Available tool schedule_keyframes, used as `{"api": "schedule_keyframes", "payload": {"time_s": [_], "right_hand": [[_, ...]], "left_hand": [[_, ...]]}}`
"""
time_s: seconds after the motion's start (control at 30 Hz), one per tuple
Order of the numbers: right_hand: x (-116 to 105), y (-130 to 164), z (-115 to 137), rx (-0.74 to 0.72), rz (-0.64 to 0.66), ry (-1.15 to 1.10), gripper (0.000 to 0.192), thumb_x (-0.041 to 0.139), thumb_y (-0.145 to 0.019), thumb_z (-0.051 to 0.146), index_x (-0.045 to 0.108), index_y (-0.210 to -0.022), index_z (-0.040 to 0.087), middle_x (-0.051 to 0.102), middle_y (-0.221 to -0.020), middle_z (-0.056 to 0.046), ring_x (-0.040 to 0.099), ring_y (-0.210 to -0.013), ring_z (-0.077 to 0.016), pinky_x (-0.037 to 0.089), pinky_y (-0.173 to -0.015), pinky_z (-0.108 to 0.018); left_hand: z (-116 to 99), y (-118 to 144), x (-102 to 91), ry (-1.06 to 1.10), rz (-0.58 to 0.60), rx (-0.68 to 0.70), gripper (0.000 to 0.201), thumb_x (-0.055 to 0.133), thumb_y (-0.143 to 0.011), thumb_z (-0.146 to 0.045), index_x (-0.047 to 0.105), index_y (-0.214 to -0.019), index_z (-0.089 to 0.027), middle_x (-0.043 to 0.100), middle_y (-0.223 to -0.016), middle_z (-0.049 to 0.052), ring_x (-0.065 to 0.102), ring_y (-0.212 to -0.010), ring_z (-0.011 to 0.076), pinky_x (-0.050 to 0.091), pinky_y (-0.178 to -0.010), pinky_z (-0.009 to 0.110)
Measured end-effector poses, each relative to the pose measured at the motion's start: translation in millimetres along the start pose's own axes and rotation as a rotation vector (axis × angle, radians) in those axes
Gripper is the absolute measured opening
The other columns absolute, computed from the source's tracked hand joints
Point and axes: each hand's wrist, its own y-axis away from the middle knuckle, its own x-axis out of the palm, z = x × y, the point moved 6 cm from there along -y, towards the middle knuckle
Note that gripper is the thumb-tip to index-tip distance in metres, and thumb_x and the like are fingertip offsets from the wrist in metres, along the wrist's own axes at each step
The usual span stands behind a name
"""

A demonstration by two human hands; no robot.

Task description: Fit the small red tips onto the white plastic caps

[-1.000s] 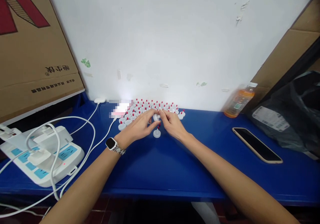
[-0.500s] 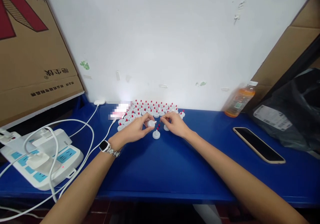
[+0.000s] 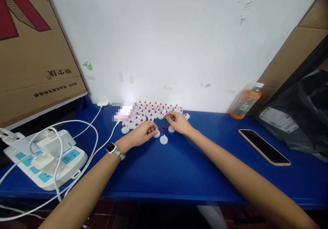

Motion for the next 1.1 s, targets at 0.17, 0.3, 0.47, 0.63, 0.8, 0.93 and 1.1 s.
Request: {"api": "schedule_keyframes", "payload": {"time_s": [0.17, 0.3, 0.47, 0.63, 0.8, 0.93, 1.1], "right_hand": [[7.0, -31.2, 5.8, -0.009, 0.019, 0.234, 0.026, 0.059, -0.088, 0.027, 0.068, -0.110, 0.017, 0.071, -0.077, -0.004, 0.061, -0.071, -0.0193, 0.040, -0.071, -0.031], [10.1, -49.0, 14.8, -0.008, 0.060, 0.397, 0.015, 0.057, -0.090, 0.026, 0.070, -0.090, 0.017, 0.073, -0.085, -0.010, 0.064, -0.083, -0.0239, 0.040, -0.081, -0.036], [-2.5, -34.2, 29.0, -0.013, -0.043, 0.200, 0.015, 0.056, -0.088, 0.023, 0.062, -0.075, 0.019, 0.071, -0.079, -0.006, 0.061, -0.075, -0.0189, 0.041, -0.076, -0.033], [-4.7, 3.2, 36.1, 0.051, -0.052, -0.359, 0.018, 0.047, -0.093, 0.036, 0.052, -0.083, 0.021, 0.062, -0.071, 0.001, 0.057, -0.065, -0.0149, 0.041, -0.063, -0.027], [-11.7, 24.0, 51.5, -0.059, -0.006, -0.239, 0.024, 0.036, -0.100, 0.036, 0.043, -0.082, 0.023, 0.050, -0.068, 0.005, 0.048, -0.064, -0.0134, 0.034, -0.061, -0.026], [-9.8, 27.0, 60.7, -0.202, 0.061, -0.182, 0.032, 0.034, -0.102, 0.041, 0.039, -0.076, 0.022, 0.045, -0.066, 0.005, 0.043, -0.062, -0.0125, 0.032, -0.062, -0.026], [-19.0, 18.3, 32.2, -0.025, -0.052, -0.264, 0.044, 0.029, -0.101, 0.047, 0.036, -0.065, 0.022, 0.038, -0.058, 0.004, 0.037, -0.057, -0.0126, 0.029, -0.057, -0.027]], "left_hand": [[-2.9, 2.9, -2.9, 0.064, 0.041, -0.066, 0.032, 0.058, -0.090, -0.036, 0.059, -0.116, -0.019, 0.063, -0.084, 0.002, 0.058, -0.071, 0.0150, 0.049, -0.065, 0.028], [-6.6, 4.3, -19.4, -0.003, -0.088, -0.035, 0.022, 0.051, -0.091, -0.026, 0.059, -0.111, -0.020, 0.063, -0.084, 0.001, 0.057, -0.069, 0.0144, 0.049, -0.065, 0.029], [-23.7, 4.8, -32.7, -0.220, -0.407, 0.090, 0.022, 0.047, -0.097, -0.030, 0.056, -0.115, -0.020, 0.059, -0.108, 0.008, 0.058, -0.098, 0.0213, 0.050, -0.090, 0.039], [-40.0, 0.5, -19.4, -0.279, -0.370, 0.134, 0.034, 0.053, -0.098, -0.040, 0.051, -0.127, -0.022, 0.059, -0.118, 0.010, 0.055, -0.112, 0.0268, 0.048, -0.096, 0.044], [-53.7, 1.3, -9.4, -0.282, -0.266, 0.200, 0.030, 0.042, -0.103, -0.034, 0.051, -0.127, -0.020, 0.060, -0.118, 0.011, 0.056, -0.112, 0.0262, 0.047, -0.099, 0.044], [-58.8, 4.1, -9.9, -0.340, -0.262, 0.223, 0.032, 0.037, -0.104, -0.033, 0.045, -0.131, -0.019, 0.058, -0.123, 0.013, 0.054, -0.116, 0.0271, 0.045, -0.102, 0.046], [-49.3, 7.3, -25.4, -0.358, -0.303, 0.229, 0.029, 0.040, -0.104, -0.036, 0.050, -0.124, -0.018, 0.060, -0.116, 0.012, 0.056, -0.112, 0.0262, 0.047, -0.098, 0.044]]}}
